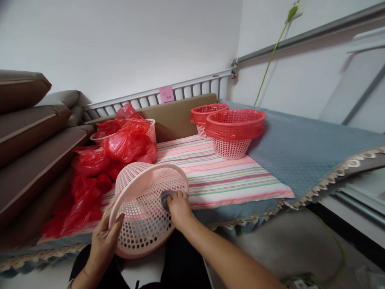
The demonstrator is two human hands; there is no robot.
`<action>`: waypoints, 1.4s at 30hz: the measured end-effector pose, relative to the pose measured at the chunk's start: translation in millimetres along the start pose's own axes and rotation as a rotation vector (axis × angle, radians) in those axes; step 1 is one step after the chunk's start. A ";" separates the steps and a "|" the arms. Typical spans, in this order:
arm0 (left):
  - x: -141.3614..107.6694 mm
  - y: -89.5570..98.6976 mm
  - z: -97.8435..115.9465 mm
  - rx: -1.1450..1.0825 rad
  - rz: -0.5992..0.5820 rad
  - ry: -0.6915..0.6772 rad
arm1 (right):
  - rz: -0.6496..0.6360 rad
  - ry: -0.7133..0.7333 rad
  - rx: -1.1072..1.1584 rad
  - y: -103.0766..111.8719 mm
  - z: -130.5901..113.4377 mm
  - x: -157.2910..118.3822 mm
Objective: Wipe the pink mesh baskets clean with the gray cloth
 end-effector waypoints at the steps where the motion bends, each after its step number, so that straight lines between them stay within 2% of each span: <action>1: 0.9 -1.4 0.6 0.004 0.007 0.002 | 0.024 -0.023 -0.024 6.0 4.8 6.2; 4: 0.1 -3.8 2.2 0.007 0.040 -0.015 | 0.030 -0.058 -0.010 2.2 1.7 9.1; 7: -6.0 -2.7 0.7 -0.004 0.060 -0.026 | -0.054 -0.098 0.163 -27.5 -25.9 -6.7; 9: -12.4 -0.5 -2.3 -0.009 0.066 -0.025 | -0.159 -0.141 0.387 -45.5 -54.0 -17.5; 11: -19.1 1.9 -5.8 -0.014 0.070 -0.024 | -0.312 -0.221 0.686 -52.9 -84.3 -23.0; 15: -29.5 4.3 -10.8 -0.049 0.094 0.001 | -0.627 -0.372 1.360 -42.9 -127.5 -23.5; 17: -33.3 3.6 -11.7 -0.061 0.102 0.009 | -0.642 -0.323 1.478 -38.0 -129.3 -26.0; 19: -36.7 2.3 -11.4 -0.063 0.103 0.009 | -0.574 -0.179 1.285 -36.8 -115.4 -30.7; 22: -39.4 2.2 -9.1 -0.065 0.094 -0.001 | -0.346 0.014 0.520 -32.5 -73.9 -32.5; 24: -36.4 5.5 -5.9 -0.062 0.056 -0.025 | -0.183 0.014 0.140 -22.9 -43.8 -24.2; 26: -27.5 11.9 -1.8 -0.030 -0.005 -0.067 | -0.083 -0.035 0.011 -10.9 -21.4 -11.1; 29: -5.4 23.0 5.4 0.110 -0.092 -0.160 | -0.024 -0.064 -0.034 -2.6 -9.2 2.8; 31: 9.8 25.7 8.9 0.207 -0.131 -0.224 | -0.015 -0.060 -0.050 -7.6 -11.7 2.6; 34: 21.1 17.9 8.4 0.207 -0.191 -0.280 | -0.015 -0.055 -0.047 -23.2 -18.6 -6.0; 36: 17.7 9.1 4.2 0.134 -0.183 -0.258 | -0.022 -0.068 -0.016 -32.9 -23.1 -11.1; 39: 1.3 1.5 -3.2 0.056 -0.096 -0.189 | -0.104 -0.136 0.187 -43.6 -39.3 -15.4; 42: -15.4 3.4 -7.5 0.028 -0.070 -0.144 | -0.310 -0.210 0.590 -52.4 -74.5 -20.0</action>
Point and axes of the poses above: each hand's wrist, its own x-axis towards the middle knuckle, its own y-axis out of the back of the hand, z = x × y, the point moved 1 cm from there along x, towards the middle knuckle, and after that the axes turned 12 degrees about -y, right-handed, at the moved point
